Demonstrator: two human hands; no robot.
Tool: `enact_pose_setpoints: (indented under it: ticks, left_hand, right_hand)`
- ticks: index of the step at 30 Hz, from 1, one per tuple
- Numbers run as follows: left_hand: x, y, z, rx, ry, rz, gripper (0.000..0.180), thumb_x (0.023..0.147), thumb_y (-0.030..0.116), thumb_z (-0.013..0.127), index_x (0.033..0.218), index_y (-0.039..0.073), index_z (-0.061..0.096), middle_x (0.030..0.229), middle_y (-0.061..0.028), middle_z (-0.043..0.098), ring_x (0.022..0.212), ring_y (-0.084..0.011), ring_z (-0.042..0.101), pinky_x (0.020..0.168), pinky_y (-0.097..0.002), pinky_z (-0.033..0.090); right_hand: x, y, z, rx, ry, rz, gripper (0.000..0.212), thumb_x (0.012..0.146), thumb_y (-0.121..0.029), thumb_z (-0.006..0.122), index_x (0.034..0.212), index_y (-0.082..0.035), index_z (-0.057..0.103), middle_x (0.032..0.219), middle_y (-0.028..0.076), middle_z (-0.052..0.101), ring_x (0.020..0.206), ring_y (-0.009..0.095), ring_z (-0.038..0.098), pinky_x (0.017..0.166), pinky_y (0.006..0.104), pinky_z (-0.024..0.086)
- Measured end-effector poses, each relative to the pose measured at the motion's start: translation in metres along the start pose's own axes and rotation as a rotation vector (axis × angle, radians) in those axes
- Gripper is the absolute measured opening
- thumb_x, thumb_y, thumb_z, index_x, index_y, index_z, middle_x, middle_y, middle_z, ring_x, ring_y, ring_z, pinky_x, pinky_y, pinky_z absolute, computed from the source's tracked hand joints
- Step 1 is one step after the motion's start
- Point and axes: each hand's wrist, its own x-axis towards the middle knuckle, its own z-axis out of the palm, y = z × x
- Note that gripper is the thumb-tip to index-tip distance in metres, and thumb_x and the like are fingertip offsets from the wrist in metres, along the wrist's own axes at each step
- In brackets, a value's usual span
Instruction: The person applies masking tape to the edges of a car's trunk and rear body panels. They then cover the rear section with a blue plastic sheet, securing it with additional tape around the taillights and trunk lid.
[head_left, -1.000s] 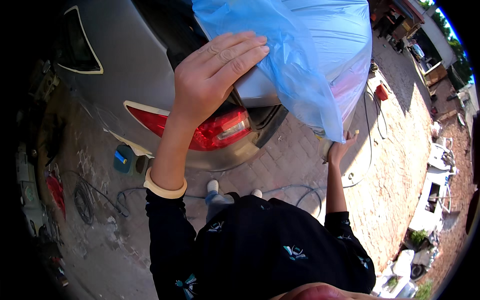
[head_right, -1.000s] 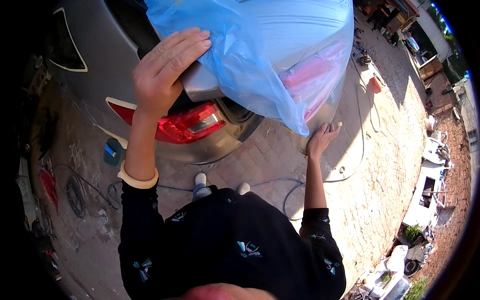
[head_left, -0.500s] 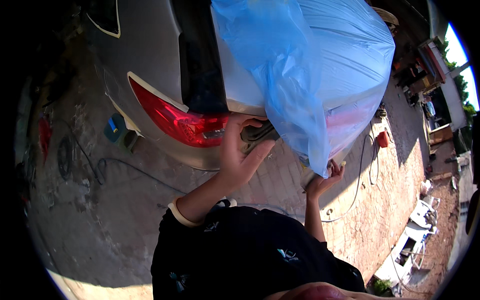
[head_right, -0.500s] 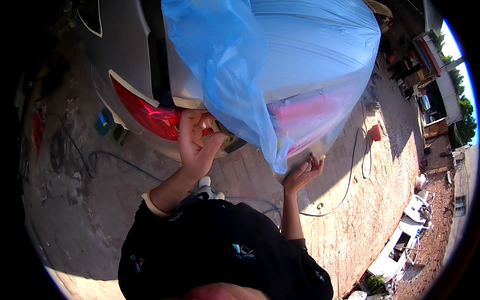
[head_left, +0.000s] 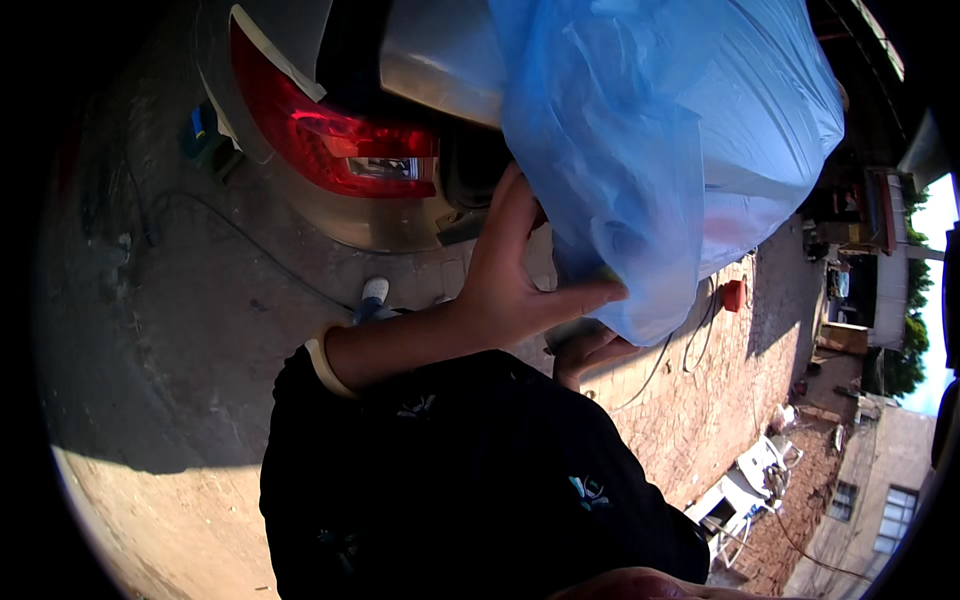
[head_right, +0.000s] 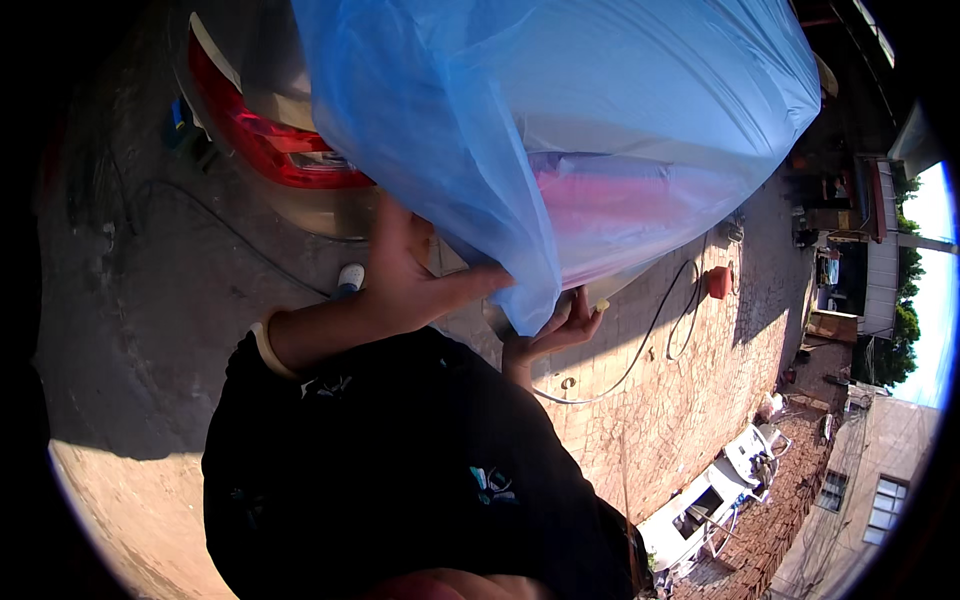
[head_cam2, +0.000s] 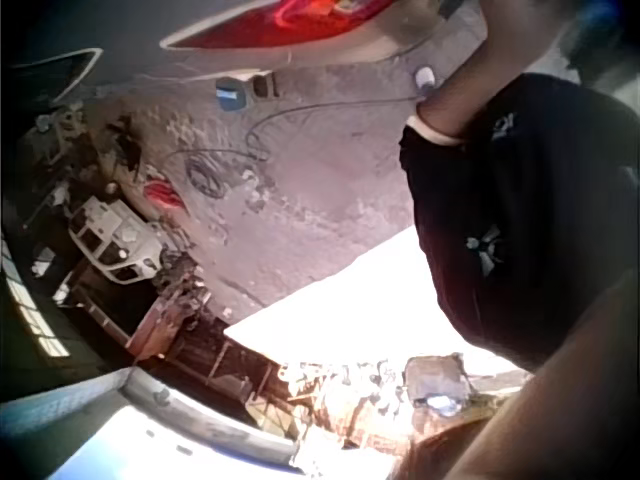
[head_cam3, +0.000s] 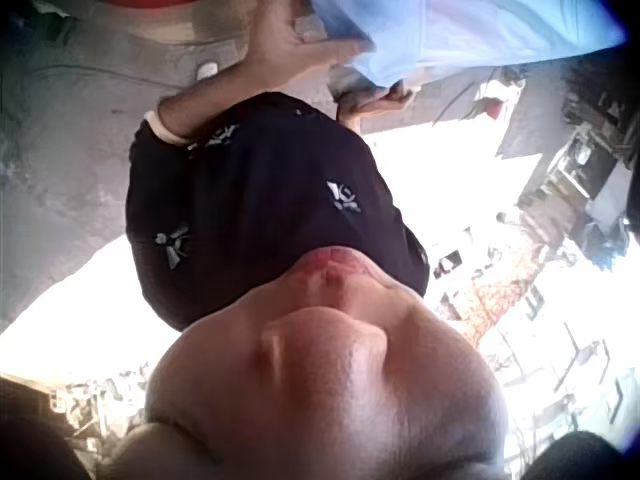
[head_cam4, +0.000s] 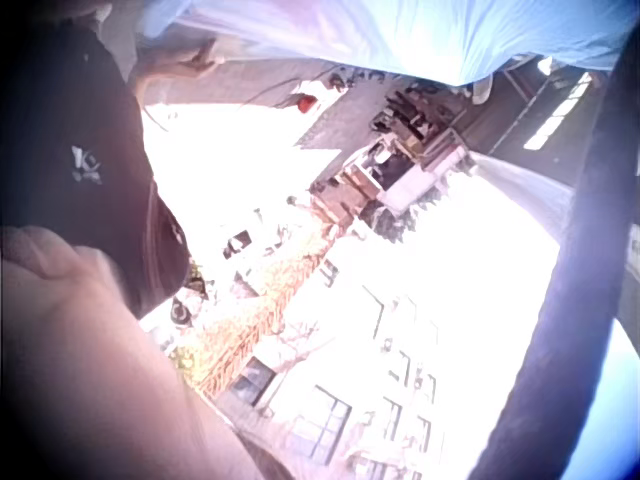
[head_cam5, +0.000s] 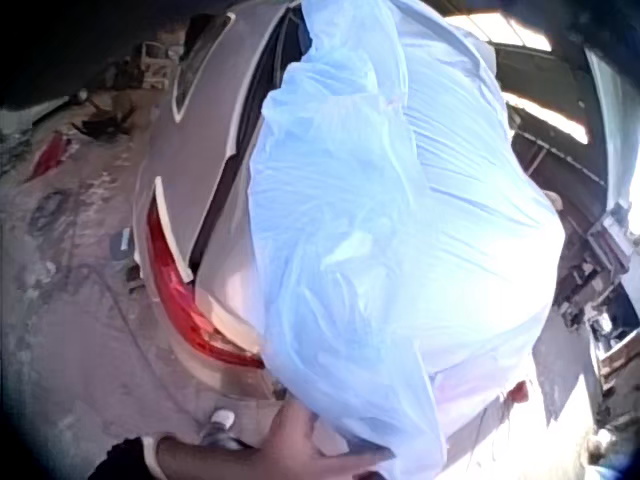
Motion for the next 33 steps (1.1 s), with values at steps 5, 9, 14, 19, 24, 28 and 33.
enact_pose_setpoints:
  ticks: [5, 9, 14, 19, 24, 28, 33]
  left_hand:
    - [-0.014, -0.022, 0.032, 0.244, 0.263, 0.235, 0.092, 0.070, 0.022, 0.090, 0.139, 0.000, 0.033, 0.127, -0.0144, 0.042, 0.117, -0.0261, 0.049, 0.094, -0.0388, 0.046]
    - [-0.021, -0.023, 0.045, 0.395, 0.340, 0.243, 0.098, 0.071, 0.017, 0.087, 0.143, -0.002, 0.024, 0.130, -0.0163, 0.042, 0.121, -0.0268, 0.049, 0.101, -0.0415, 0.042]
    - [-0.014, -0.031, 0.052, 0.395, 0.423, 0.337, 0.093, 0.069, 0.025, 0.088, 0.139, -0.002, 0.034, 0.122, -0.0193, 0.045, 0.112, -0.0321, 0.050, 0.090, -0.0413, 0.046]
    - [-0.014, -0.026, 0.054, 0.421, 0.450, 0.310, 0.095, 0.066, 0.027, 0.090, 0.139, -0.001, 0.036, 0.118, -0.0189, 0.047, 0.108, -0.0320, 0.051, 0.091, -0.0412, 0.046]
    - [-0.012, -0.018, 0.034, 0.216, 0.370, 0.278, 0.095, 0.060, 0.024, 0.094, 0.136, 0.002, 0.043, 0.113, -0.0118, 0.048, 0.106, -0.0234, 0.052, 0.093, -0.0365, 0.044]
    - [-0.003, 0.002, 0.016, -0.080, 0.258, 0.269, 0.073, 0.070, 0.024, 0.090, 0.127, 0.002, 0.050, 0.104, -0.0075, 0.054, 0.098, -0.0172, 0.054, 0.087, -0.0313, 0.046]
    - [0.000, 0.015, 0.021, -0.553, 0.211, 0.174, 0.043, 0.089, 0.016, 0.075, 0.122, 0.001, 0.053, 0.097, -0.0025, 0.058, 0.089, -0.0074, 0.056, 0.079, -0.0229, 0.046]
  right_hand:
    - [0.036, 0.007, -0.044, 0.016, -0.306, -0.160, 0.065, 0.107, -0.040, 0.029, 0.150, 0.006, 0.012, 0.125, 0.026, 0.059, 0.117, 0.035, 0.060, 0.104, 0.0478, 0.042]
    - [0.112, 0.001, -0.070, -0.069, -0.416, -0.510, 0.059, 0.106, -0.030, 0.034, 0.148, 0.004, 0.010, 0.115, 0.025, 0.066, 0.108, 0.033, 0.066, 0.099, 0.0445, 0.047]
    - [0.218, -0.096, -0.029, 0.325, -0.287, -1.025, 0.060, 0.104, -0.028, 0.046, 0.145, 0.001, 0.012, 0.103, 0.027, 0.066, 0.096, 0.033, 0.070, 0.084, 0.0389, 0.058]
    - [0.242, -0.211, 0.012, 0.394, -0.669, -0.944, 0.113, 0.074, -0.054, 0.083, 0.148, 0.001, 0.018, 0.098, 0.018, 0.069, 0.080, 0.020, 0.068, 0.073, 0.0281, 0.054]
    - [0.238, -0.267, 0.039, 0.348, -0.844, -0.989, 0.099, 0.078, -0.012, 0.084, 0.150, 0.001, 0.018, 0.088, 0.010, 0.064, 0.072, 0.014, 0.063, 0.070, 0.0222, 0.050]
    - [0.232, -0.279, 0.038, 0.490, -0.846, -0.828, 0.084, 0.086, 0.005, 0.072, 0.152, 0.002, 0.019, 0.087, 0.009, 0.061, 0.074, 0.016, 0.068, 0.069, 0.0219, 0.052]
    - [0.254, -0.268, 0.024, 0.397, -0.785, -0.826, 0.076, 0.091, -0.001, 0.068, 0.152, 0.003, 0.022, 0.086, 0.007, 0.059, 0.069, 0.017, 0.068, 0.066, 0.0220, 0.051]
